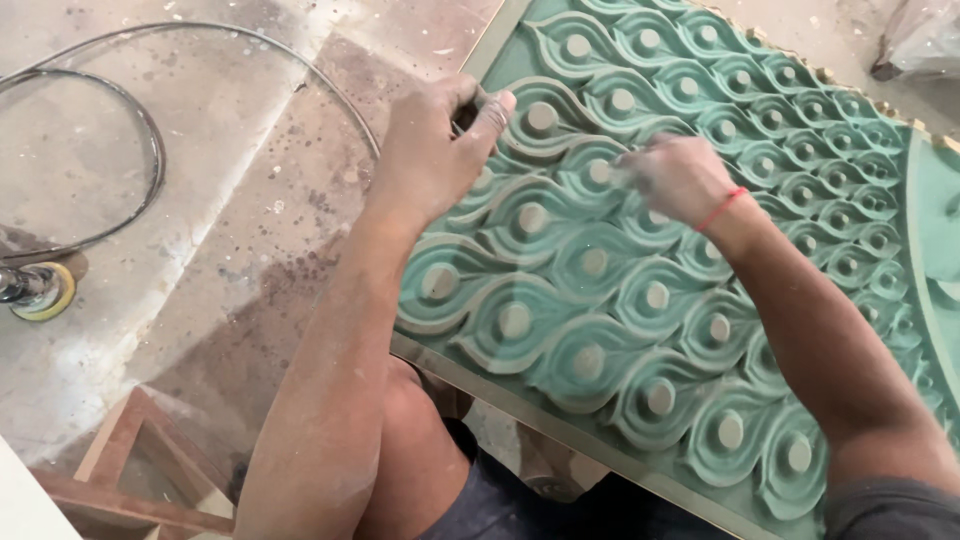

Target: The person uses a small hand tool to carve and refine a repeating peacock-feather pattern on a large green stone slab. The person works systematically across the surface, smoothing the raised details and edges of the design.

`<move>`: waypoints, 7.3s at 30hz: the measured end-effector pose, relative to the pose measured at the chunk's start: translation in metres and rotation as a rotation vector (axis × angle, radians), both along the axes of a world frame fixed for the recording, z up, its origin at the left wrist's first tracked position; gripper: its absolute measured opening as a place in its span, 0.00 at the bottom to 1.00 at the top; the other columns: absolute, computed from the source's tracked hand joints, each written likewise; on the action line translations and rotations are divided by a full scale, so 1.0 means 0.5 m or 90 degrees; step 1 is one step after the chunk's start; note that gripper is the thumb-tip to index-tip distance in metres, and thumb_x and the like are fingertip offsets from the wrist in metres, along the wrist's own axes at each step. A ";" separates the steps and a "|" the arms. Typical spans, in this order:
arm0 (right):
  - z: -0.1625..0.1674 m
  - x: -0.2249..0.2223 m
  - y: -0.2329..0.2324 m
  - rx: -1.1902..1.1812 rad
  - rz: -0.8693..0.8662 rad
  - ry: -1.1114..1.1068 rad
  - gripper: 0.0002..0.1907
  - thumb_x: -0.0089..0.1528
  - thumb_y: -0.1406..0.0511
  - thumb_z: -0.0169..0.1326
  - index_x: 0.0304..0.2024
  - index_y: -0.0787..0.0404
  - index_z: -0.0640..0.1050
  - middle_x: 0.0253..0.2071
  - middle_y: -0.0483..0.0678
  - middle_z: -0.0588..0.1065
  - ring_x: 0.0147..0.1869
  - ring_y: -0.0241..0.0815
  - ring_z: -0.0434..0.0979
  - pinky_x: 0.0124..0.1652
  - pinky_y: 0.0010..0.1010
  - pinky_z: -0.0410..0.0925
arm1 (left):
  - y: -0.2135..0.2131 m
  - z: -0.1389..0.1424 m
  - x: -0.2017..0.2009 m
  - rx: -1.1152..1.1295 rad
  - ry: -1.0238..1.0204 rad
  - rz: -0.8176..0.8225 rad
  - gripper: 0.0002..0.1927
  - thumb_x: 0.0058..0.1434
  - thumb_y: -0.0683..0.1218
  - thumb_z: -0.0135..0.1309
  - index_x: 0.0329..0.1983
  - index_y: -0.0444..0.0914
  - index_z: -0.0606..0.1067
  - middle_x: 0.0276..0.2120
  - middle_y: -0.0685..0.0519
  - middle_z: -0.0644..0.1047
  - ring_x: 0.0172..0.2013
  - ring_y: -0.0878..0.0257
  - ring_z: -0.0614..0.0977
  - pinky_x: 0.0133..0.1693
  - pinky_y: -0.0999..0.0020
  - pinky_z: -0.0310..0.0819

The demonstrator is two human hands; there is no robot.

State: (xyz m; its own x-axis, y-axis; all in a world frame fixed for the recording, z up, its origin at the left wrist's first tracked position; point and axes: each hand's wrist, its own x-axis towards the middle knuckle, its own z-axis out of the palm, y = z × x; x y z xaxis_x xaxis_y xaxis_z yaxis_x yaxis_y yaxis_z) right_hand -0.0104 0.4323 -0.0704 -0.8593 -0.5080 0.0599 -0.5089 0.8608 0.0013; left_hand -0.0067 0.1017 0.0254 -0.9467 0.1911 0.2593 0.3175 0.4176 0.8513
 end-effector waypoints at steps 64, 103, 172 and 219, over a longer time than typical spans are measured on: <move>-0.060 0.004 0.030 -0.021 0.039 0.150 0.13 0.53 0.69 0.59 0.38 0.48 0.87 0.41 0.41 0.77 0.53 0.47 0.72 0.56 0.41 0.64 | -0.028 0.008 0.000 0.034 -0.028 -0.016 0.20 0.70 0.53 0.56 0.28 0.34 0.76 0.18 0.54 0.76 0.19 0.69 0.74 0.23 0.68 0.67; -0.126 -0.052 0.076 -0.224 -0.271 0.014 0.17 0.57 0.60 0.63 0.46 0.61 0.85 0.39 0.62 0.79 0.44 0.62 0.79 0.45 0.48 0.72 | -0.039 0.000 0.001 -0.040 0.010 -0.043 0.21 0.69 0.52 0.58 0.27 0.32 0.74 0.18 0.51 0.72 0.20 0.64 0.71 0.26 0.65 0.65; -0.053 -0.142 -0.060 0.025 0.016 -0.100 0.22 0.45 0.70 0.62 0.43 0.53 0.86 0.44 0.50 0.82 0.46 0.55 0.81 0.44 0.42 0.74 | -0.081 0.015 0.013 -0.011 -0.028 -0.057 0.18 0.70 0.51 0.55 0.30 0.33 0.75 0.21 0.53 0.76 0.22 0.69 0.75 0.27 0.68 0.69; -0.098 -0.127 -0.049 -0.142 0.019 -0.014 0.13 0.52 0.67 0.60 0.41 0.56 0.84 0.42 0.51 0.81 0.46 0.57 0.80 0.45 0.45 0.73 | -0.058 0.011 0.005 -0.023 0.018 -0.053 0.20 0.68 0.53 0.57 0.29 0.32 0.74 0.19 0.51 0.73 0.20 0.66 0.73 0.26 0.66 0.68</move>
State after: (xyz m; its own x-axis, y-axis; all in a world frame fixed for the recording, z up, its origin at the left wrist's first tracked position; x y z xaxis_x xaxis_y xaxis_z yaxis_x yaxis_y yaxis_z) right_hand -0.0737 0.4077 -0.1197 -0.8462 -0.5098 0.1551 -0.5322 0.8228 -0.1994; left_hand -0.0042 0.0730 0.0308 -0.9196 0.2789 0.2768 0.3759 0.4193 0.8264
